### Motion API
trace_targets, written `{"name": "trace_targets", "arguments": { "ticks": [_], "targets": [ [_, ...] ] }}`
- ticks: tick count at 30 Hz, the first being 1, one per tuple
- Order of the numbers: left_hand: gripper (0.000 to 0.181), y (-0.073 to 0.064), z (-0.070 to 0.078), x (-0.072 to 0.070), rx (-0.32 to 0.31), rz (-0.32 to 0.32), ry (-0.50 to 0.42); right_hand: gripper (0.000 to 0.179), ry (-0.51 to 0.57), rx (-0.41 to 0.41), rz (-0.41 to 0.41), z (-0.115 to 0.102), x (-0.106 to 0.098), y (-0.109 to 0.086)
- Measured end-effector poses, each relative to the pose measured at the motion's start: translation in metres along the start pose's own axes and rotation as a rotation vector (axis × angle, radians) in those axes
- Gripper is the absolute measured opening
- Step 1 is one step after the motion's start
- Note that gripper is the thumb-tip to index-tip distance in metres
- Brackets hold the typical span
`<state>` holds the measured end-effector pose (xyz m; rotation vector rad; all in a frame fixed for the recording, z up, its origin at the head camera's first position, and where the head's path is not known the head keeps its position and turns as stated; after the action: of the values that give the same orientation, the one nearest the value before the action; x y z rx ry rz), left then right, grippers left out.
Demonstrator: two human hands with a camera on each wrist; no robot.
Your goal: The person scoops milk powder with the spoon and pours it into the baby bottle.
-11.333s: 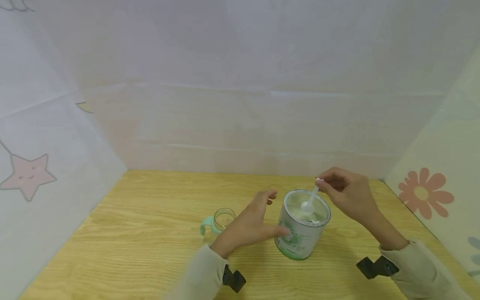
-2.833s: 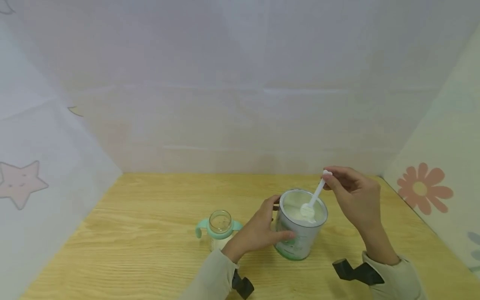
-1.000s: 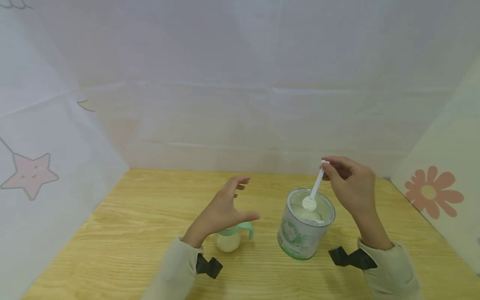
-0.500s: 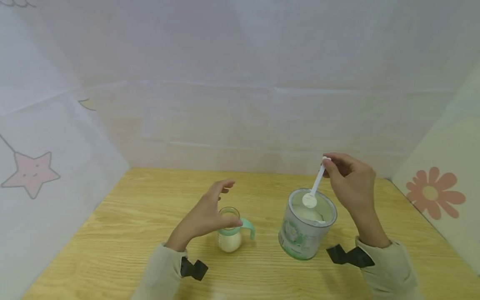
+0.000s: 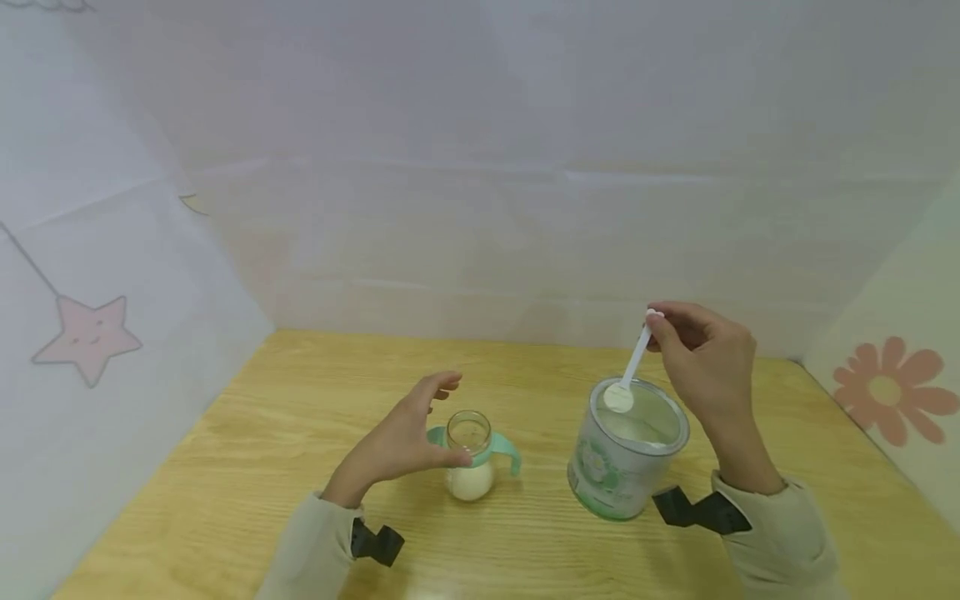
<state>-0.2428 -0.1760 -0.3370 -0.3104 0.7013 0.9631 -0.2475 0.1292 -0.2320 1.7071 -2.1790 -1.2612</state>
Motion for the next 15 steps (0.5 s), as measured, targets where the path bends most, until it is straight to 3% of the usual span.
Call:
{"name": "trace_targets", "arguments": {
  "ticks": [15],
  "targets": [
    [0.097, -0.0015, -0.0081, 0.0024, -0.019, -0.043, -0.004, 0.012, 0.048, -0.002, -0.001, -0.0054, 0.0077, 0.0003]
  ]
}}
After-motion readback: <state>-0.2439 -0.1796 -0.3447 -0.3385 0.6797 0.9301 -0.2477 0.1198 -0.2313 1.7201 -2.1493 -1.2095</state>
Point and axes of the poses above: each hand's wrist, its own y-axis towards the middle knuckle, its own x-axis out of the palm, z = x × y, the point moved 6 cm from there along y, towards the middle knuckle, and after that the axes turned 9 degrees about -z, right-handed, at the moved point
